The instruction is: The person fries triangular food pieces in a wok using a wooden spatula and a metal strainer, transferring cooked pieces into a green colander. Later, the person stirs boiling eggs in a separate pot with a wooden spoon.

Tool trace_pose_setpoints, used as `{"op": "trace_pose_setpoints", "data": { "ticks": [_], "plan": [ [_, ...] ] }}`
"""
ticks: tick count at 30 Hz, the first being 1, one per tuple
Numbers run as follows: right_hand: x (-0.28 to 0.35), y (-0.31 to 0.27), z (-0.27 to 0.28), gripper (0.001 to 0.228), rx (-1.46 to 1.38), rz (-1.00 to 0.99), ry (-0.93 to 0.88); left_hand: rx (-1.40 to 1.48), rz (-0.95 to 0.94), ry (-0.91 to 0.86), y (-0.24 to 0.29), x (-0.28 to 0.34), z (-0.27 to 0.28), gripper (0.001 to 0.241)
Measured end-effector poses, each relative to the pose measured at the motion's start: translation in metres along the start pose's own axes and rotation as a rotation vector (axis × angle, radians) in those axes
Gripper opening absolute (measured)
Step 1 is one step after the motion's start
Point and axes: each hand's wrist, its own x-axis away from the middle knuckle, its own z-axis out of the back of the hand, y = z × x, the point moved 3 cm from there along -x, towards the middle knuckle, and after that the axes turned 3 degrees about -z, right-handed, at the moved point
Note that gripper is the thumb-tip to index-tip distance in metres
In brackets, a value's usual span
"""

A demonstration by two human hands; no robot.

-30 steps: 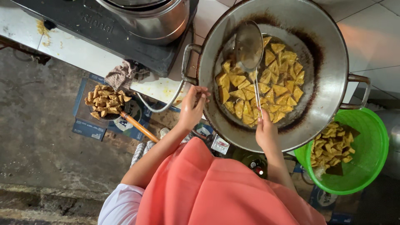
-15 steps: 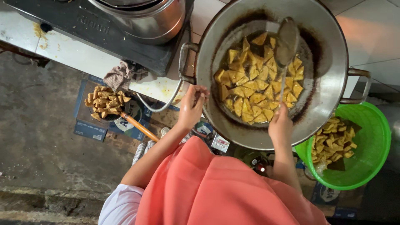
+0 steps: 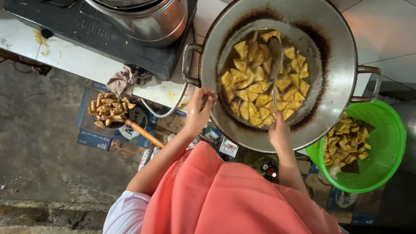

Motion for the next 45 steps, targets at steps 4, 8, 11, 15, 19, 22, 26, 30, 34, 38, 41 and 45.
{"op": "trace_pose_setpoints", "data": {
  "ticks": [4,8,11,15,19,22,26,30,34,38,41,45],
  "plan": [
    [0.012,-0.031,0.013,0.038,-0.056,-0.053,-0.05,-0.02,0.044,-0.008,-0.004,-0.001,-0.004,0.013],
    [0.026,-0.062,0.038,0.04,-0.057,-0.084,-0.112,-0.011,-0.014,-0.003,-0.005,-0.004,-0.009,0.009],
    [0.036,-0.079,0.052,0.041,-0.056,-0.034,-0.09,-0.013,-0.023,-0.014,-0.006,-0.005,-0.009,0.008],
    [0.043,-0.091,0.065,0.041,-0.119,0.031,-0.064,-0.007,-0.008,-0.003,-0.007,-0.005,-0.01,0.007],
    [0.043,-0.094,0.074,0.042,-0.161,0.02,-0.096,-0.014,-0.023,-0.005,-0.007,-0.008,-0.012,0.006],
    [0.04,-0.089,0.07,0.042,-0.093,-0.046,-0.166,-0.032,-0.014,-0.011,-0.006,-0.01,-0.014,0.006],
    [0.03,-0.075,0.054,0.041,-0.076,-0.096,-0.223,0.003,-0.03,-0.026,-0.002,-0.011,-0.016,0.007],
    [0.02,-0.055,0.046,0.041,-0.052,0.004,-0.106,-0.013,-0.021,-0.018,-0.001,-0.009,-0.016,0.01],
    [0.017,-0.044,0.049,0.038,-0.077,0.051,-0.025,0.019,-0.025,-0.009,-0.002,-0.005,-0.016,0.01],
    [0.012,-0.042,0.056,0.039,-0.042,0.018,0.002,-0.008,-0.035,0.016,-0.002,-0.003,-0.016,0.011],
    [0.011,-0.038,0.055,0.04,-0.055,0.015,0.003,-0.041,-0.048,0.014,-0.002,-0.002,-0.016,0.011],
    [0.011,-0.036,0.041,0.04,-0.042,-0.014,-0.089,-0.029,-0.06,0.003,0.0,-0.003,-0.018,0.01]
  ]
}}
